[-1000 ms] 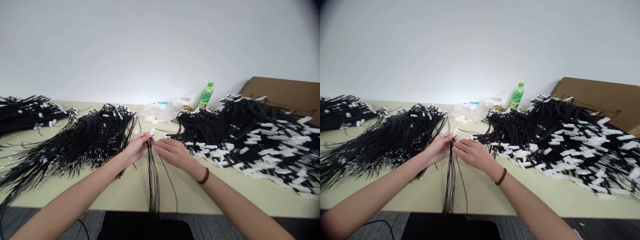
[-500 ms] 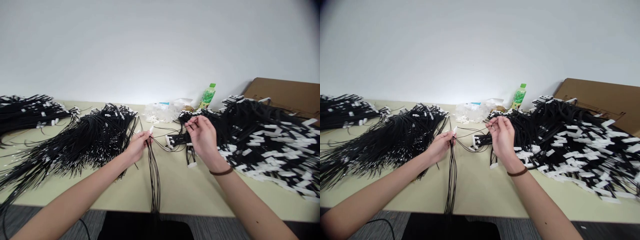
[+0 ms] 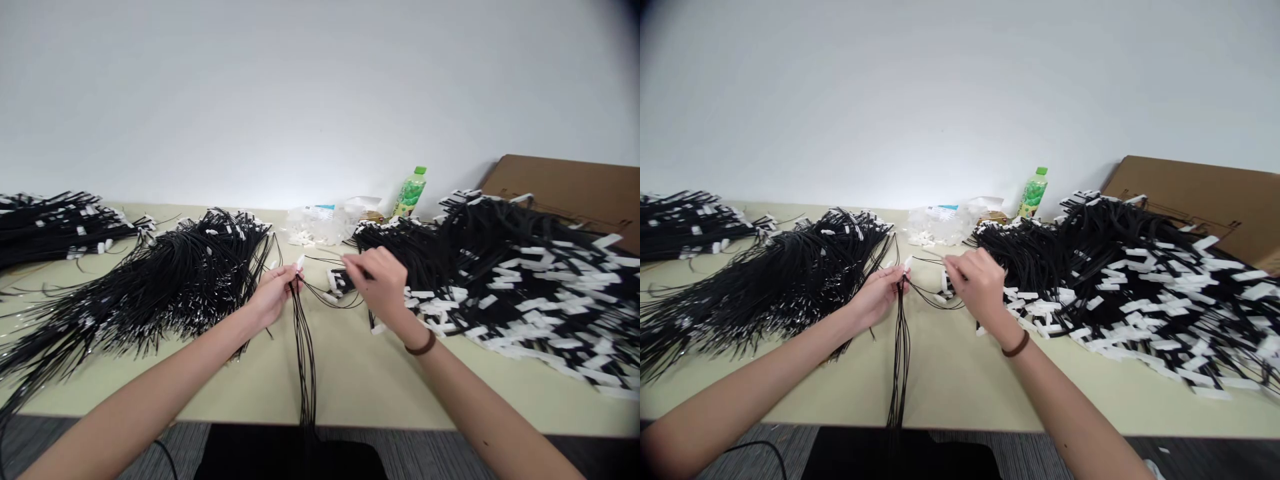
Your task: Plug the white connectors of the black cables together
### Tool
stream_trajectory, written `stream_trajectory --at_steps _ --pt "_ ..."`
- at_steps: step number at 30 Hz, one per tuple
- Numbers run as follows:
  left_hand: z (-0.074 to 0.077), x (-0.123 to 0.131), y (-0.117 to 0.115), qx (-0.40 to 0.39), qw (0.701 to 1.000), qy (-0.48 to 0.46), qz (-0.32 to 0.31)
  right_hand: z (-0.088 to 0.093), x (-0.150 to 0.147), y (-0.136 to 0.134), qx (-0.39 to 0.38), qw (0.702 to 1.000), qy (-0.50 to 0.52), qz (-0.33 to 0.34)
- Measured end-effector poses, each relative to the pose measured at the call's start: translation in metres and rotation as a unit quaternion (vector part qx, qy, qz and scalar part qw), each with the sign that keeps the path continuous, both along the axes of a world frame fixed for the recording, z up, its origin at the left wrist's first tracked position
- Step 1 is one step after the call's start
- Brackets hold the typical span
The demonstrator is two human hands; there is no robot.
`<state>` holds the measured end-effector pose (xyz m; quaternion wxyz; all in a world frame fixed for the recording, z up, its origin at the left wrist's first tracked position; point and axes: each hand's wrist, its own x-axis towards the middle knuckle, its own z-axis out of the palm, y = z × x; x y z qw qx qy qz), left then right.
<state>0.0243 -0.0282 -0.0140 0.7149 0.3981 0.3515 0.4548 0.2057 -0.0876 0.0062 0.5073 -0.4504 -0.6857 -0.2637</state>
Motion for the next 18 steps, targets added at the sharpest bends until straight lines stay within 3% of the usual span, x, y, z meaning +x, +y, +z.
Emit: stream_trajectory --at_steps 4,18 --pt "0.0 0.0 0.0 -0.001 1.0 -0.008 -0.006 -0.009 -0.01 0.0 0.002 0.995 -0.094 -0.024" --pt "0.005 0.001 -0.004 -0.002 0.999 -0.013 -0.037 -0.016 -0.008 0.001 -0.04 0.994 -0.093 -0.027"
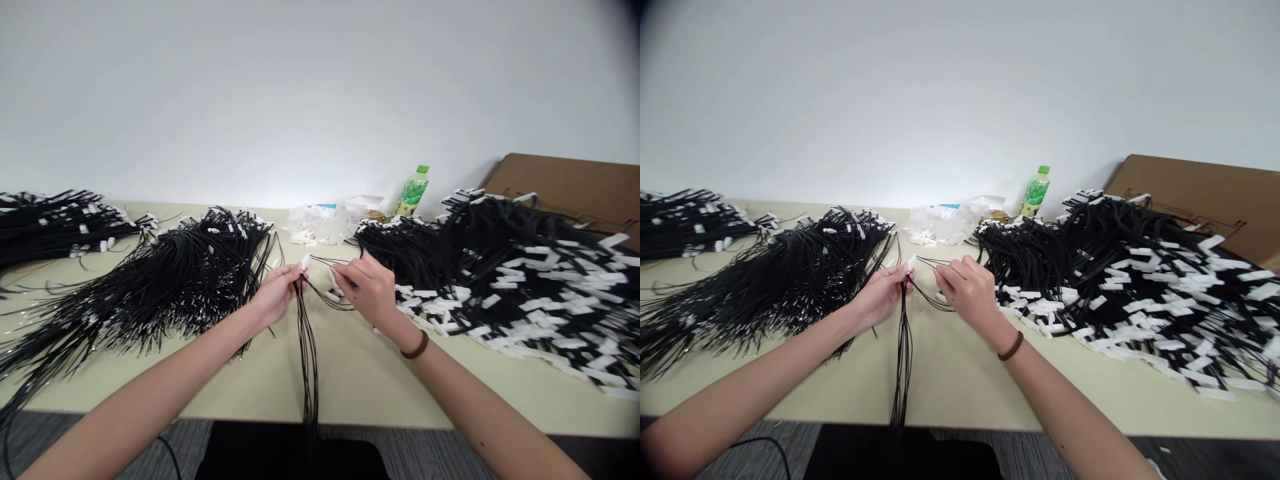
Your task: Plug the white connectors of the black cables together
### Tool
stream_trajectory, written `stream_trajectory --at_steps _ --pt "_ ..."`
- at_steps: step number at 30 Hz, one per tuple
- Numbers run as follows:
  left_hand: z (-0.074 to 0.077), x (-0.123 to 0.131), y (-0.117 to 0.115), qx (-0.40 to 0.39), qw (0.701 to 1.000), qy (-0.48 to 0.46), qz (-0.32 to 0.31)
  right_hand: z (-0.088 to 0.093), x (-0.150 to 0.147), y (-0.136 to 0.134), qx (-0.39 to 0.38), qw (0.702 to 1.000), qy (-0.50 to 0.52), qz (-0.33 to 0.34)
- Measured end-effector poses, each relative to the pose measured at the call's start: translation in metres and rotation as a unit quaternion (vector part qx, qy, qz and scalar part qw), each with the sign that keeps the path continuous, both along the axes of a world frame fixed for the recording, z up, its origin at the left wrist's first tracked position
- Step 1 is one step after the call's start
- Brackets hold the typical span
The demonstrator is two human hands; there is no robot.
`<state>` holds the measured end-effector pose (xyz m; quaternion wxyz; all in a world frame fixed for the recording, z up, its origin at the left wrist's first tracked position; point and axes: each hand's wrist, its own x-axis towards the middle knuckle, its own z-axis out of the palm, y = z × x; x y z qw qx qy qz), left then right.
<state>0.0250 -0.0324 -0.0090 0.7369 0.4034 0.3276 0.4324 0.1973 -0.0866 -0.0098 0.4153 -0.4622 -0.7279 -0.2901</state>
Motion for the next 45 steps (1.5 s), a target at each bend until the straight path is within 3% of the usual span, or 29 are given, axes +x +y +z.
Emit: stream_trajectory --at_steps 15,33,45 --pt "0.001 -0.0014 0.0002 0.018 1.0 0.001 -0.01 0.0017 0.0008 -0.0005 0.018 0.998 -0.047 -0.026" --pt "0.0009 -0.0018 -0.0008 0.103 0.992 0.073 -0.02 0.0045 -0.0048 -0.0034 0.014 0.998 -0.058 -0.033" --pt "-0.0001 -0.0016 -0.0008 0.088 0.993 0.072 -0.03 0.0035 -0.0033 -0.0042 0.033 0.991 -0.119 -0.046"
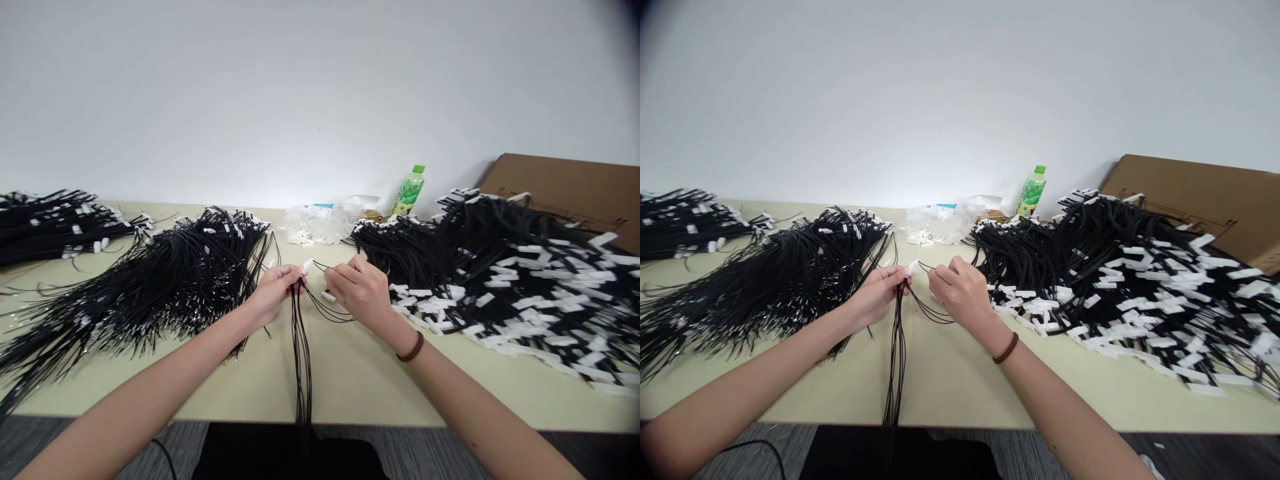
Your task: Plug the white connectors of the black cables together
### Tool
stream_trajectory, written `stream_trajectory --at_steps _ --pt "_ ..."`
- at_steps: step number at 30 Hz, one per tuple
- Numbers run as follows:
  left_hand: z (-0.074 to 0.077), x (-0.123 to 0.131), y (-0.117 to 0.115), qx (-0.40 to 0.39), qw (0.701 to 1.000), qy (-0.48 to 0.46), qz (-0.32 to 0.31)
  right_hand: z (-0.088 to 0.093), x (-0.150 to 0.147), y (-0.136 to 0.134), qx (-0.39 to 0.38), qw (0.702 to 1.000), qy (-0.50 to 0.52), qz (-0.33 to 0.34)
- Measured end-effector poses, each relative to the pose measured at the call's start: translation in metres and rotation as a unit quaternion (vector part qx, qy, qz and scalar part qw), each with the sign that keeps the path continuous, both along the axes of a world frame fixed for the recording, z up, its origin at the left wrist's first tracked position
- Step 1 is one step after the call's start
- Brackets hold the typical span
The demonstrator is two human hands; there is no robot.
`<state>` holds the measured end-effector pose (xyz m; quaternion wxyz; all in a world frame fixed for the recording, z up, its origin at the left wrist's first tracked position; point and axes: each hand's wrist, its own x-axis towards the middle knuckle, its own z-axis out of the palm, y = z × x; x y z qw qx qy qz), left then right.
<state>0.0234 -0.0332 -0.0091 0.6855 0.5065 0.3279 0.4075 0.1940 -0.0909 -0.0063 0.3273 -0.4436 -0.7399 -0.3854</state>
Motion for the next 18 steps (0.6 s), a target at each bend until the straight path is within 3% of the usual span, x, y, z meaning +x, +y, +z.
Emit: stream_trajectory --at_steps 18 --pt "-0.0004 -0.0018 0.0021 0.033 0.998 0.041 -0.031 -0.0006 0.0002 0.0011 -0.009 1.0 -0.011 0.006"
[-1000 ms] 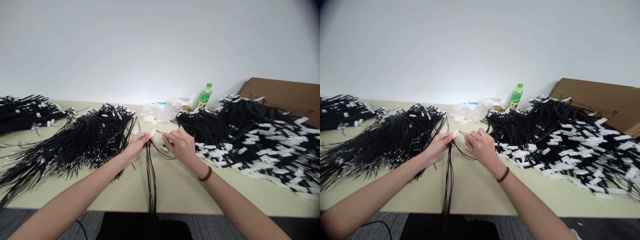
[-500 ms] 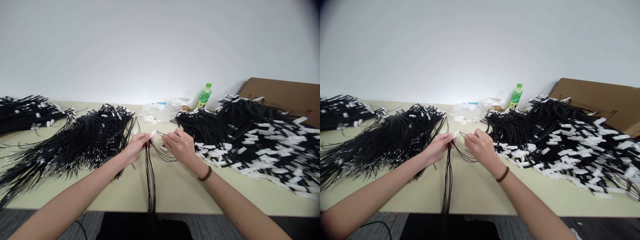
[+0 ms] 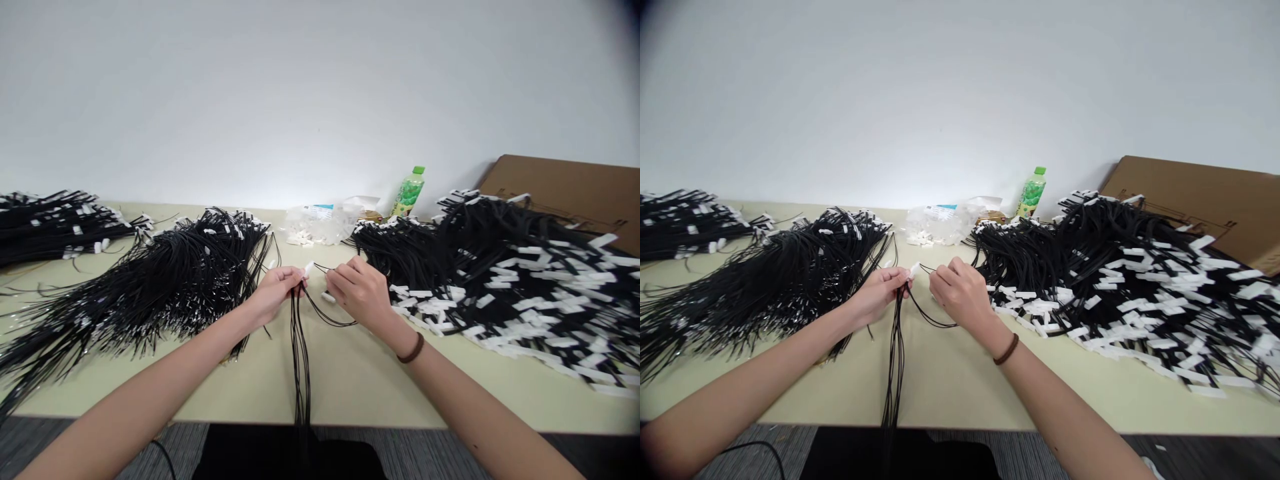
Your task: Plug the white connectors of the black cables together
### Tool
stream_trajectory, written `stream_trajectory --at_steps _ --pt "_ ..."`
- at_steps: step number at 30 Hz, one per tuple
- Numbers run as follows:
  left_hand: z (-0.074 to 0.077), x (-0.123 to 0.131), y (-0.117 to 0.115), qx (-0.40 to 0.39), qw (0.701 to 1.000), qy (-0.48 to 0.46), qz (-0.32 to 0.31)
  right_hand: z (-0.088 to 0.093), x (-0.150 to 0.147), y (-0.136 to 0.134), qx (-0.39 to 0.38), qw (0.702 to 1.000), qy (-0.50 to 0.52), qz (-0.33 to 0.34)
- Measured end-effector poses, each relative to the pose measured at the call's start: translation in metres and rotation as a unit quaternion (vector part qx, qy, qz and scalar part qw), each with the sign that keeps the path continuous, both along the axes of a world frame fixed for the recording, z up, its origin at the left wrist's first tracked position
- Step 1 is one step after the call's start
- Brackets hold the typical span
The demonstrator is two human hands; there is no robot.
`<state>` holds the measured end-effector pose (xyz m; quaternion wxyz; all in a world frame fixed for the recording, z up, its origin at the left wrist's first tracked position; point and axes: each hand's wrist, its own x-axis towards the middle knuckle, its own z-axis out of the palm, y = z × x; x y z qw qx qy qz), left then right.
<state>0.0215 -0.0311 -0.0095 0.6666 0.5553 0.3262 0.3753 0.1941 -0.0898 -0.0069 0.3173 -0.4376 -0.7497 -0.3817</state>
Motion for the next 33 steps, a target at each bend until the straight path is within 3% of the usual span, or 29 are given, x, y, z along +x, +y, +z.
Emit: stream_trajectory --at_steps 8,18,33 --pt "0.0002 0.0005 0.0004 0.014 1.0 0.015 -0.012 0.0024 -0.0017 -0.0004 -0.025 1.0 0.0 -0.015" --pt "-0.0006 -0.0006 0.0024 0.017 0.999 0.033 -0.015 0.0003 0.0004 0.002 -0.048 0.997 -0.029 0.055" --pt "-0.0036 -0.0003 0.0031 0.016 0.999 0.036 -0.009 0.0014 0.0011 0.0011 -0.041 0.997 -0.056 0.047"
